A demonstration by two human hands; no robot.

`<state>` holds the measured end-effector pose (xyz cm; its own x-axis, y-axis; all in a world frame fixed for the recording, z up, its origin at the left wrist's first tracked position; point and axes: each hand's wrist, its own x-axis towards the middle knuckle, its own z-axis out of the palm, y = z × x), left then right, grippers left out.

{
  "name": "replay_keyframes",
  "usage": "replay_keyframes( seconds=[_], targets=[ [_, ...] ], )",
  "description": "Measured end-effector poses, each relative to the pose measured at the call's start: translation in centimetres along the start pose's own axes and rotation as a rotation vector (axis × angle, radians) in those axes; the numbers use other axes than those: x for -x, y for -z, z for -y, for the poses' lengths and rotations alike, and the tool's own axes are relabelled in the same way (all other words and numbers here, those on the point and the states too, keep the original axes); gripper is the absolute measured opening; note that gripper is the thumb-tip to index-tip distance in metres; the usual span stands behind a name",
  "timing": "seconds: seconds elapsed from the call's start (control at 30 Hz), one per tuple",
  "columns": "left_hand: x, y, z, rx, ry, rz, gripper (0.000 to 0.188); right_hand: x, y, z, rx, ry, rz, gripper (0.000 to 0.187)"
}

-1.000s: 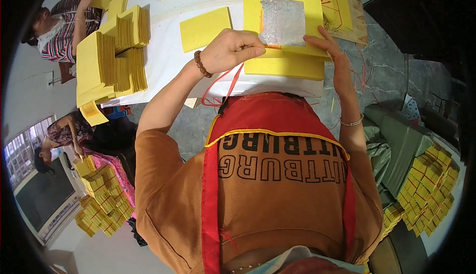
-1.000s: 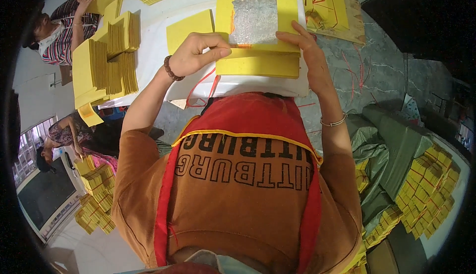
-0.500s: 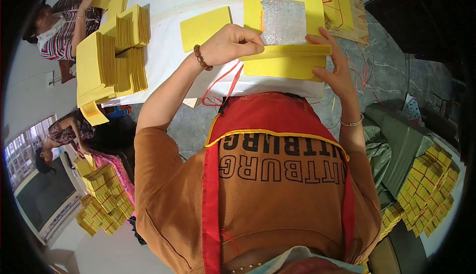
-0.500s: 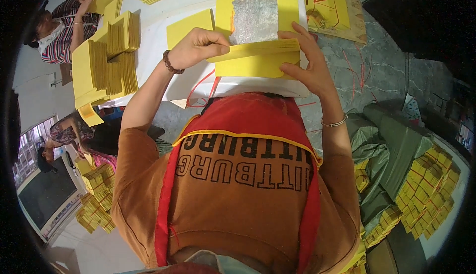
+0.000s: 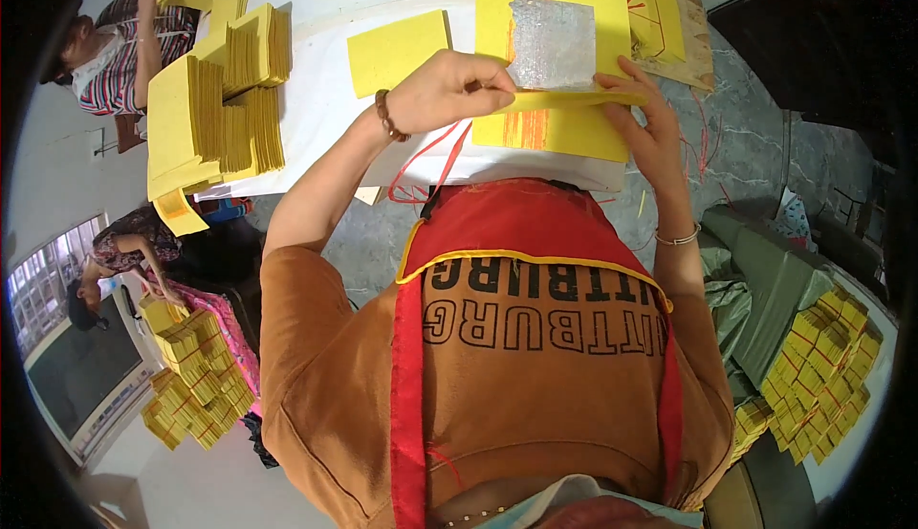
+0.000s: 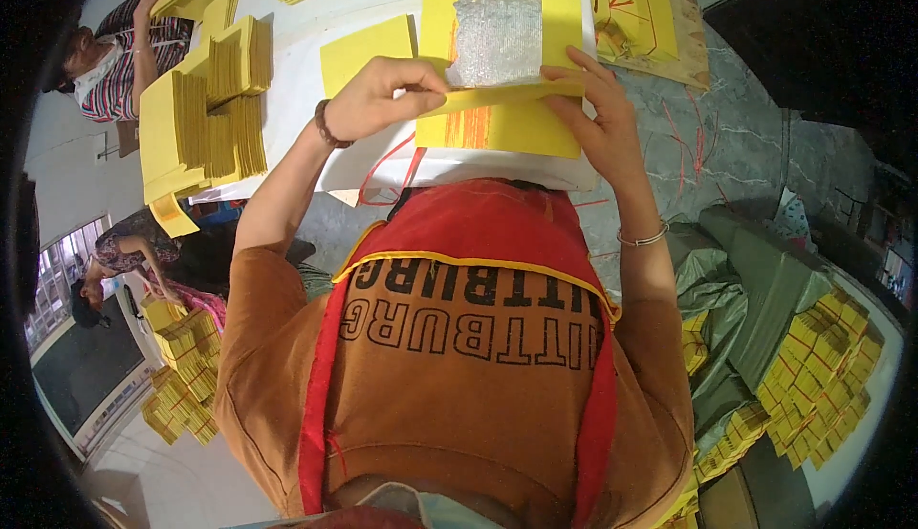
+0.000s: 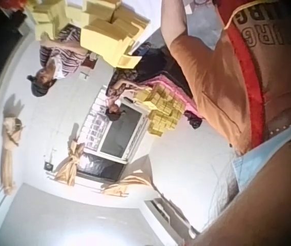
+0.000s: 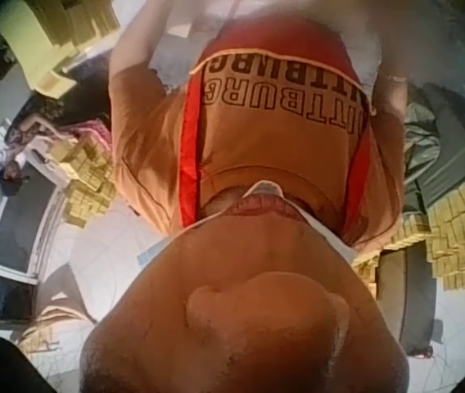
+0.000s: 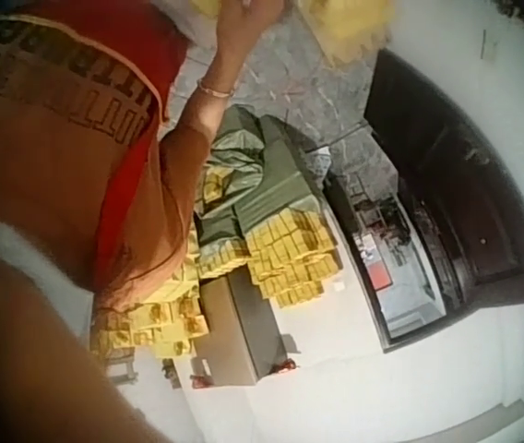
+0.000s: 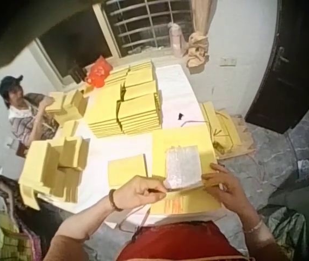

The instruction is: Organizing and stacking individual sheets of joss paper into neat bundles on a table.

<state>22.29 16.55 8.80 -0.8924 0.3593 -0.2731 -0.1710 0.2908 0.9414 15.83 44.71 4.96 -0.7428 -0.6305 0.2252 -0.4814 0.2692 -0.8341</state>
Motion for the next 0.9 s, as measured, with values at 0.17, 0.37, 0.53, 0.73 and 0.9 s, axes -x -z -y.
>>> replay_keyframes(
  seconds=[0.17,0.37,0.53,0.73,0.9],
  targets=[
    [0.3,0.1,0.9,-0.706,-0.538,-0.188,0.039,0.3,-1.2,-0.9,-0.342,-0.281,-0.226,0.028],
    [2.3,-0.9,-0.8,-1.188,-0.680,-0.401,0.036,-0.5,1.3,1.5,0.104,0.309,-0.176,0.026],
    [3.4,-2.4,0.4,-1.058,-0.704,-0.337,0.031,0.3,1.6,1.8,0.254,0.333,0.047,0.029],
    [1.4,-2.5,0.4,-0.189,-0.065,-0.520,0.017,-0.2,-0.2,3.1,-0.127,-0.239,-0.073,0.026],
    [-0.5,-1.5,1.3,0.195,0.019,-0.463,0.043,-1.7,-1.7,3.2,-0.379,-0.298,-0.308,0.029]
  ],
)
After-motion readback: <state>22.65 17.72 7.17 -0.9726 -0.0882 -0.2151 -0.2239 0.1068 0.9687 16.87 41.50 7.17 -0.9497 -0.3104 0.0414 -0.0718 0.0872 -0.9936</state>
